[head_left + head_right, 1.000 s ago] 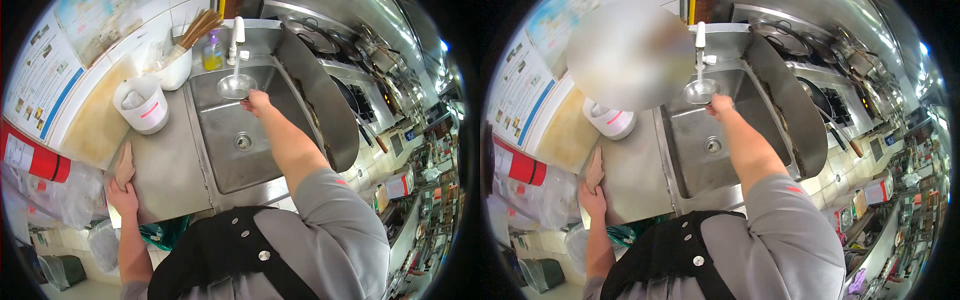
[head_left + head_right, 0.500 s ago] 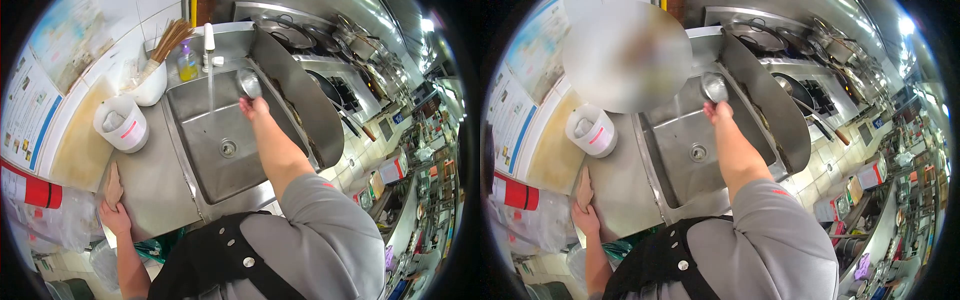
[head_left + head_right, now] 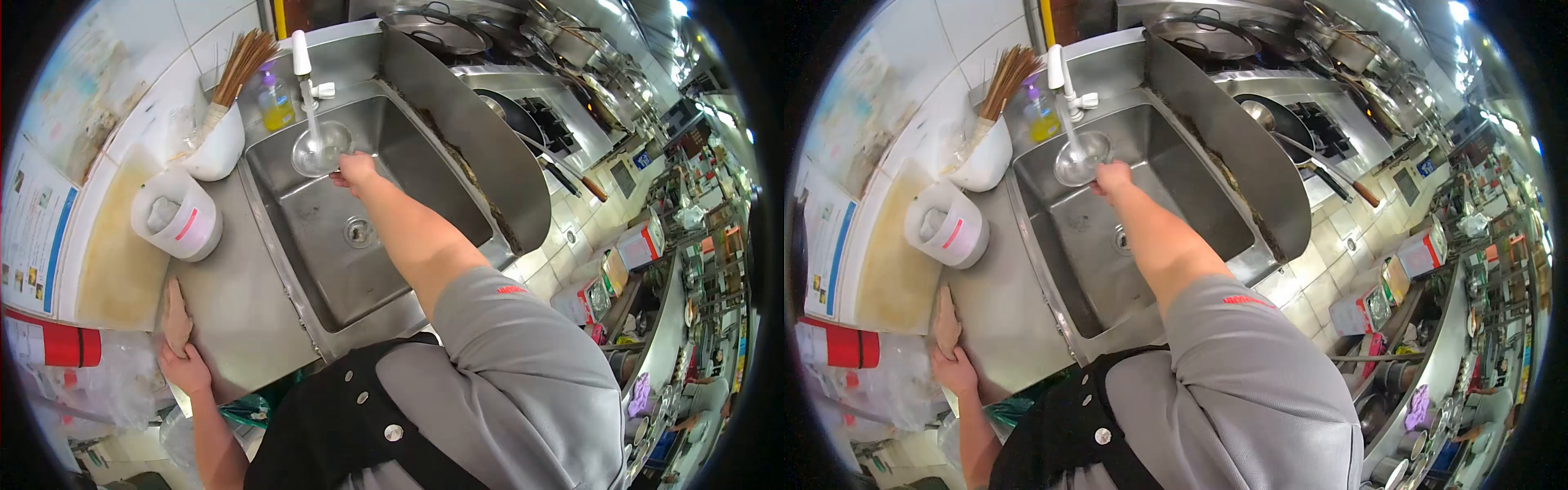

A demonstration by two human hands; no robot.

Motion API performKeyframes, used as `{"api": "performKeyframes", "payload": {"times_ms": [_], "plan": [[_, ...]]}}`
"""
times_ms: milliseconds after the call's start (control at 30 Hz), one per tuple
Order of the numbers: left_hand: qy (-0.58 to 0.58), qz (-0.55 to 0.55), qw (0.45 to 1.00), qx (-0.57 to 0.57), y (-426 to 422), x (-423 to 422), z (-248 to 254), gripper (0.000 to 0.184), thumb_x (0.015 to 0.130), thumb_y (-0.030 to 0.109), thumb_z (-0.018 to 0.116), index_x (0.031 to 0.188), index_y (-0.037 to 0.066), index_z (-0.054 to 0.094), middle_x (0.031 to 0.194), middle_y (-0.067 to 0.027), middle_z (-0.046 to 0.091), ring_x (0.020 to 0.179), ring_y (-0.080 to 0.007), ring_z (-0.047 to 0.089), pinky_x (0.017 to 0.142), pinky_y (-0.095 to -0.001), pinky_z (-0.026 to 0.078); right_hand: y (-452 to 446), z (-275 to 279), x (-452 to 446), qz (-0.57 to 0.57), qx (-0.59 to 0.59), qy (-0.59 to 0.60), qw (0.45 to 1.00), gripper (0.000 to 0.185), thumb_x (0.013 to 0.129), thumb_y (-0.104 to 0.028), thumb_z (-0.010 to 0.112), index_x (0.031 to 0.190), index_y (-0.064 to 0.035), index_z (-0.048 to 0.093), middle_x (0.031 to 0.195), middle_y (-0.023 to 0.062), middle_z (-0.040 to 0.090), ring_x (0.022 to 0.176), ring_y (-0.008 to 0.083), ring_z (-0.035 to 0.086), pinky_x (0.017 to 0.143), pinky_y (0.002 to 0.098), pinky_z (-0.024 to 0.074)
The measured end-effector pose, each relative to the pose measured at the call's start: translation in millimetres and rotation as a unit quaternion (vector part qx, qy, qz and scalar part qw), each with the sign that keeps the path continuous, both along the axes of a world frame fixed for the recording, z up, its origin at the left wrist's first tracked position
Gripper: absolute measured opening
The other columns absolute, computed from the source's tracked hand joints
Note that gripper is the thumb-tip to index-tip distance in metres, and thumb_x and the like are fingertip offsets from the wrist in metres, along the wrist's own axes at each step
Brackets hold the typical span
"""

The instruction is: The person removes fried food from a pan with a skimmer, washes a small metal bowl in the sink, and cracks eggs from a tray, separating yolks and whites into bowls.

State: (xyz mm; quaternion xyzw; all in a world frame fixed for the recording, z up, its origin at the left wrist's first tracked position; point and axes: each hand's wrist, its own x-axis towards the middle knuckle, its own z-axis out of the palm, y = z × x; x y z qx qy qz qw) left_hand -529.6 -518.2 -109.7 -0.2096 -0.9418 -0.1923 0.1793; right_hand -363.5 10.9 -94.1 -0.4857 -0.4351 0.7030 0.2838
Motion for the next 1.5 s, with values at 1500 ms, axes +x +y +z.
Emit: {"api": "performKeyframes", "payload": {"times_ms": [1500], "plan": [[-0.024,0.053,0.998,0.016,9,9,12,0.049,0.080,0.025,0.067,0.122,0.003,0.059,0.127,-0.0176,0.057,0.122,-0.0374,0.050,0.106,-0.0479,0.037,40,10,-77,0.167,0.600,-0.304,0.721,0.031,0.096,-0.030,0.056,0.118,-0.0089,0.057,0.100,0.0245,0.070,0.104,0.0427,0.065,0.086,0.0528,0.0510]]}}
